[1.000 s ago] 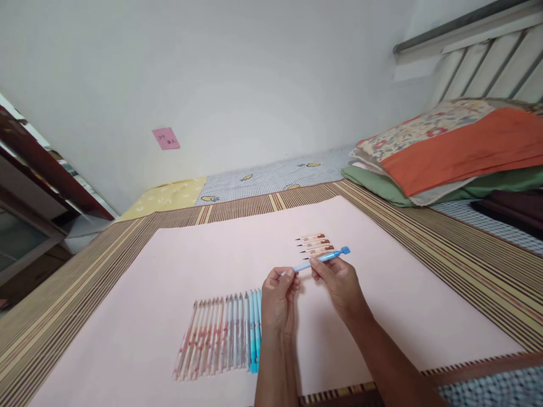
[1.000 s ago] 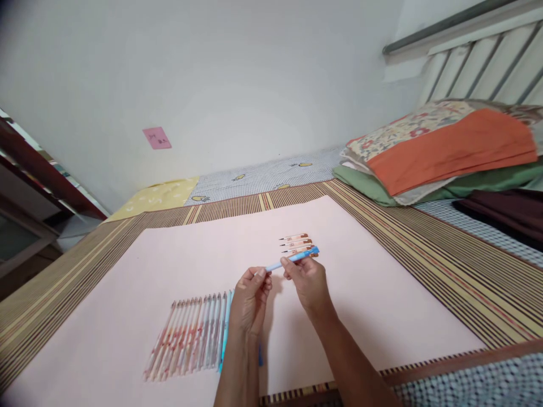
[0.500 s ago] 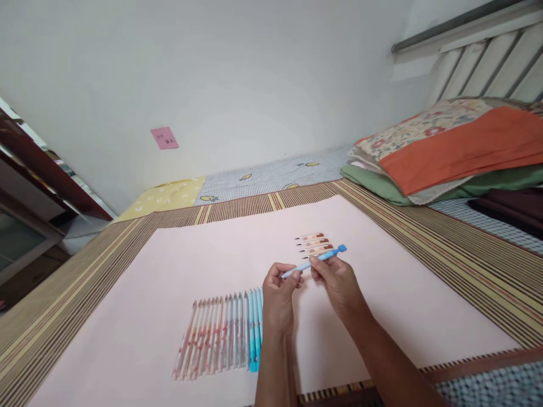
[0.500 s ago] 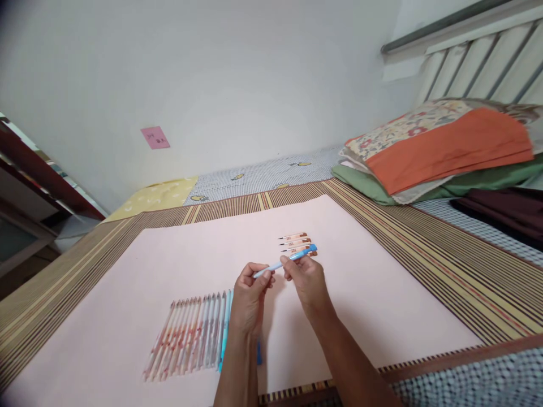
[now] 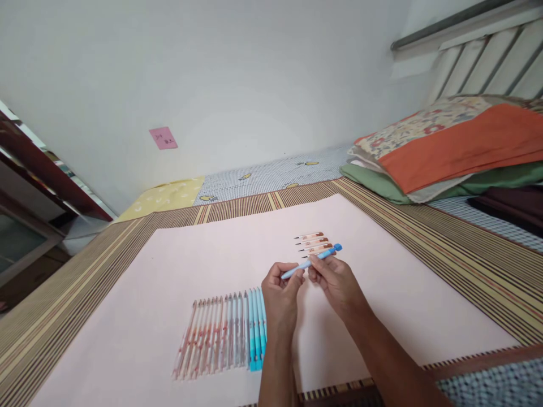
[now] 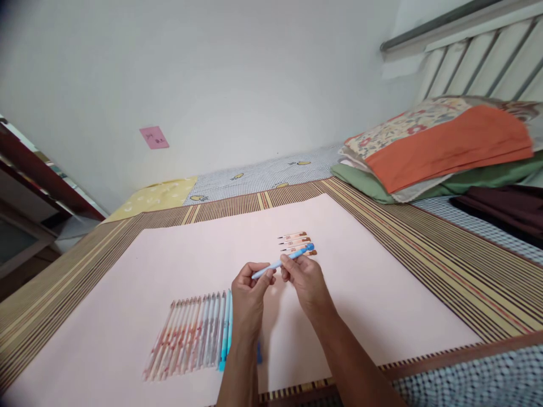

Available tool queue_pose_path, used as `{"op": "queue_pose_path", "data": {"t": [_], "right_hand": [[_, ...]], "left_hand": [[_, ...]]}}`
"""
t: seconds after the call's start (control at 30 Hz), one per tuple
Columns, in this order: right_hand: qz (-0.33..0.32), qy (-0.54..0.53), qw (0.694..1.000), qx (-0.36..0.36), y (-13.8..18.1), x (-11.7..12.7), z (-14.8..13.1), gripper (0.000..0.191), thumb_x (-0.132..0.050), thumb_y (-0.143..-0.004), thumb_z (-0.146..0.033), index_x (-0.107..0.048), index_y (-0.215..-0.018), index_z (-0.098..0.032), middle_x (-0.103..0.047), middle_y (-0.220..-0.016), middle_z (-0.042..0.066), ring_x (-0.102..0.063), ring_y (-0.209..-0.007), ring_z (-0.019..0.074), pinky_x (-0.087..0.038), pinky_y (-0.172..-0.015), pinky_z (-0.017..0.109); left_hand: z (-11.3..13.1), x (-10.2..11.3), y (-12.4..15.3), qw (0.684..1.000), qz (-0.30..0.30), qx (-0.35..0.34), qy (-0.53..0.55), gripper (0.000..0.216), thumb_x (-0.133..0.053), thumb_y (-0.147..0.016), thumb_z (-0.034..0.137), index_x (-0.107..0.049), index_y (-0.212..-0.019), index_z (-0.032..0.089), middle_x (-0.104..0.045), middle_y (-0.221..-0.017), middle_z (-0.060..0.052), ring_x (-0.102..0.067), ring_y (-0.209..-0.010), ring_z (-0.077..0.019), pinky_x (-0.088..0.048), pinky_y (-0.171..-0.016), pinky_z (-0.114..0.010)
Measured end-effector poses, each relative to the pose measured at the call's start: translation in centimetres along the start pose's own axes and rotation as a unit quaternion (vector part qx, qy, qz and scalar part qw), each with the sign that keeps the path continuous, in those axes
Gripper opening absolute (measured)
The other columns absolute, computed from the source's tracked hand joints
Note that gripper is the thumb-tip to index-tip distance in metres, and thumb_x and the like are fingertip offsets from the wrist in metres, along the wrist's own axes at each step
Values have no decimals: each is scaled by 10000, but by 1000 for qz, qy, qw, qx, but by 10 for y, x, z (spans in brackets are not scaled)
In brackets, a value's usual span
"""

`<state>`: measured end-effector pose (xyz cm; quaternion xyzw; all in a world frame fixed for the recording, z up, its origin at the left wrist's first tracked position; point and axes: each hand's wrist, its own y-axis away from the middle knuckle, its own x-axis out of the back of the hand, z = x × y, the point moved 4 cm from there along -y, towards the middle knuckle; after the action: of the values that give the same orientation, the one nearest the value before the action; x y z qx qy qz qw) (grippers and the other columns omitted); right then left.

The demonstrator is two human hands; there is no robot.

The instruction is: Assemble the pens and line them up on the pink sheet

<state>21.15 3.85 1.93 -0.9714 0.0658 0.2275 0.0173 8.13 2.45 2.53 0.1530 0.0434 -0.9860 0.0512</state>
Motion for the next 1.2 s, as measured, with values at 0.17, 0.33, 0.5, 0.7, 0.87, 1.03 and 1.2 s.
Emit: {"op": "queue_pose_path", "data": {"t": [0.17, 0.33, 0.5, 0.7, 0.87, 1.03, 1.2], "right_hand": [[-77, -12, 997, -1, 3, -4, -3, 396, -751, -764, -525, -713, -951, -177, -611, -732, 16, -532, -658, 149, -440, -643, 308], [-57, 43, 997, 17, 3, -2, 1, 350, -785, -743, -452, -725, -945, -172, -564, -626, -15, -506, -629, 144, -413, -627, 296], [-39, 13, 999, 10, 6, -5, 1, 345, -796, -731, -454, -727, -907, -166, -537, -599, -20, -481, -614, 142, -404, -610, 298], [-43, -82, 995, -30, 5, -9, 8, 321, -818, -716, -440, -723, -856, -168, -524, -586, -29, -471, -596, 127, -417, -628, 301], [-47, -119, 991, -42, 6, -19, 10, 325, -836, -691, -441, -723, -838, -175, -502, -570, -36, -470, -586, 129, -432, -634, 315], [-70, -115, 991, -26, 11, -29, 10, 308, -805, -735, -462, -731, -824, -177, -512, -590, -17, -475, -616, 143, -404, -614, 297], [-117, -143, 982, -27, 14, -29, -2, 677, -465, -818, -788, -760, -930, -189, -602, -752, 69, -530, -684, 200, -463, -682, 366]], "left_hand": [[-7, -2, -2, 991, 0, 66, 115, 299, -793, -716, 373, -599, -702, 146, -598, -579, 13, -488, -488, -73, -396, -534, -206], [-9, -4, -2, 983, -47, 106, 141, 351, -795, -720, 396, -559, -650, 146, -590, -567, 9, -474, -452, -64, -349, -482, -193], [-1, -2, -1, 990, -56, 62, 112, 289, -807, -712, 358, -624, -705, 135, -645, -629, -12, -514, -487, -72, -402, -526, -203], [7, -1, 1, 1000, -14, -6, 22, 220, -785, -756, 324, -671, -820, 147, -689, -670, -29, -602, -599, -118, -474, -636, -239], [7, -4, 3, 997, 10, -33, 71, 215, -794, -753, 314, -669, -817, 152, -666, -646, -13, -614, -614, -127, -486, -647, -248], [5, -5, 0, 982, -6, 0, 190, 239, -809, -733, 329, -692, -850, 157, -614, -602, 14, -593, -575, -122, -495, -626, -261], [-3, 5, -5, 969, 24, 48, 243, 293, -835, -704, 365, -701, -831, 138, -642, -684, -5, -579, -584, -88, -492, -606, -229]]}}
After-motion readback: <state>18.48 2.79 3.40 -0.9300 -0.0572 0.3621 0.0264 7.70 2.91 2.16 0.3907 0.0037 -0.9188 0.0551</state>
